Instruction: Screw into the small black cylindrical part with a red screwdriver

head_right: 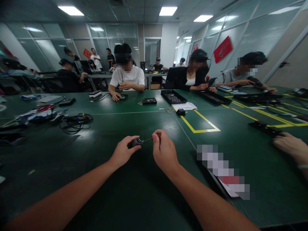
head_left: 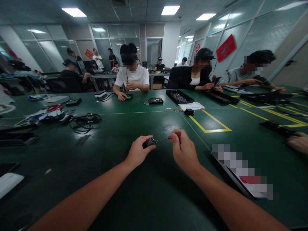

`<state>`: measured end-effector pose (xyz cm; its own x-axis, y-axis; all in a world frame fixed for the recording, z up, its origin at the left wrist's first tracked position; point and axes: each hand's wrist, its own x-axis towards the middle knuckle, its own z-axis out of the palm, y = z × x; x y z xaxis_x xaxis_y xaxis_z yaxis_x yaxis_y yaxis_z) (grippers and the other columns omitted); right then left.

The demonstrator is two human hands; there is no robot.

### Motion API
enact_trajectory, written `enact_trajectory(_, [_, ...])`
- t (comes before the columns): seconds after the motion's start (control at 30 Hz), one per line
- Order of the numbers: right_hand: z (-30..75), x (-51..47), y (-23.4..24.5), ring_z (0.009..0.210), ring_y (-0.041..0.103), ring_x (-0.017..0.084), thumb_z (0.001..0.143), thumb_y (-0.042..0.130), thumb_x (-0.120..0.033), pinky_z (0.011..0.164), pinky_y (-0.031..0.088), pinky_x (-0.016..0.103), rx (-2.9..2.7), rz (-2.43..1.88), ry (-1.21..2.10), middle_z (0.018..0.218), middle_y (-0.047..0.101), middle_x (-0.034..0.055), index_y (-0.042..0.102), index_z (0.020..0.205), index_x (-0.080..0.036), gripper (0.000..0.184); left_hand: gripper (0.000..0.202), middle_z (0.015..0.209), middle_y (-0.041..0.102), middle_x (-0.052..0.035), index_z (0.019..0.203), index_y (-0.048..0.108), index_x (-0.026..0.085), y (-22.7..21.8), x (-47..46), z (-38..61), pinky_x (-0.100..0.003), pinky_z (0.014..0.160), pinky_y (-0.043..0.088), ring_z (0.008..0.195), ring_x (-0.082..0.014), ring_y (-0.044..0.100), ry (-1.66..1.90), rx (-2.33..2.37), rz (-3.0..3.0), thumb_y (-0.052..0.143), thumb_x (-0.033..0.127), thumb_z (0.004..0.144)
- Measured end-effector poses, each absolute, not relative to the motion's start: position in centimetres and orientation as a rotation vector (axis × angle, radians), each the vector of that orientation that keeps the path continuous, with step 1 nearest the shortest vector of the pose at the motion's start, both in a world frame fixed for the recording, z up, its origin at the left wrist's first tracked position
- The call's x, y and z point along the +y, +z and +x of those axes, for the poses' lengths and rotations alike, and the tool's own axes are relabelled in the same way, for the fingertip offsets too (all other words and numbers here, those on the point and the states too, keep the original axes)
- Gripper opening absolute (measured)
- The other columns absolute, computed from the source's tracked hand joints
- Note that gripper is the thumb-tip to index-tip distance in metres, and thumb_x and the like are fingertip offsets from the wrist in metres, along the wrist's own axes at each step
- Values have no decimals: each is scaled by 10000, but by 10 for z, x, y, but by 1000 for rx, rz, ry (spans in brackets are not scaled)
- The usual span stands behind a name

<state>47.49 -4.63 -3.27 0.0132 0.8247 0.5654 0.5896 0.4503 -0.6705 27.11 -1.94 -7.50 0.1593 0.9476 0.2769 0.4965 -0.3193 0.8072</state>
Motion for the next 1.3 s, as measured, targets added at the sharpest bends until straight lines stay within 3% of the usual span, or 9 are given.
enact_trajectory(0.3, [475, -47, -31, 672, 646, 201, 1041, 409, -355, 629, 438, 306, -1669, -1249, 302, 794, 677, 38, 563, 990, -215, 214, 453, 1236, 676, -97, 1326, 648, 208, -75, -18, 271, -390, 964, 486, 1085, -256, 638, 1117, 1328, 1738, 673, 363, 902])
enact_trajectory(0.43, [476, -46, -30, 678, 646, 201, 1046, 404, -369, 626, 435, 306, -1652, -1245, 313, 805, 678, 40, 568, 1002, -214, 230, 399, 1101, 682, -88, 1286, 630, 190, -74, -19, 269, -351, 876, 506, 959, -221, 646, 1177, 1239, 1558, 535, 410, 968])
enact_trajectory(0.53, [476, -46, -28, 695, 653, 202, 1046, 404, -371, 632, 442, 306, -1634, -1234, 309, 815, 682, 43, 567, 1004, -215, 230, 327, 991, 653, -59, 1178, 610, 188, -74, -16, 269, -292, 730, 502, 819, -171, 622, 1246, 1121, 1348, 476, 409, 978])
enact_trajectory(0.67, [477, -49, -26, 716, 663, 205, 1047, 406, -360, 645, 451, 308, -1631, -1221, 308, 819, 686, 45, 565, 1010, -216, 218, 311, 782, 544, 12, 999, 586, 190, -67, -9, 271, -223, 549, 398, 628, -114, 508, 1222, 1141, 1287, 631, 480, 895])
enact_trajectory(0.83, [475, -51, -24, 703, 664, 202, 1047, 407, -349, 649, 449, 311, -1641, -1212, 310, 806, 683, 39, 564, 998, -218, 209, 289, 680, 531, 21, 932, 607, 186, -55, 3, 272, -214, 507, 364, 562, -110, 481, 1022, 1318, 1328, 663, 463, 873])
enact_trajectory(1.0, [476, -49, -23, 766, 695, 215, 1046, 410, -348, 686, 461, 319, -1658, -1219, 346, 843, 706, 45, 572, 1010, -216, 212, 196, 821, 653, -44, 989, 679, 178, -46, 16, 275, -245, 569, 441, 670, -152, 594, 733, 1459, 1558, 631, 347, 903])
enact_trajectory(1.13, [477, -49, -25, 780, 701, 221, 1045, 408, -350, 694, 466, 324, -1660, -1234, 355, 850, 717, 50, 576, 1001, -217, 218, 248, 948, 725, -94, 1013, 736, 171, -47, 26, 283, -304, 729, 502, 831, -225, 669, 527, 1597, 1916, 757, 299, 801])
enact_trajectory(1.3, [477, -50, -25, 783, 704, 223, 1046, 408, -352, 694, 468, 326, -1682, -1230, 369, 839, 714, 49, 574, 992, -219, 219, 137, 935, 745, -105, 879, 773, 208, -56, 37, 292, -346, 807, 505, 915, -280, 679, 550, 1585, 2013, 776, 250, 748])
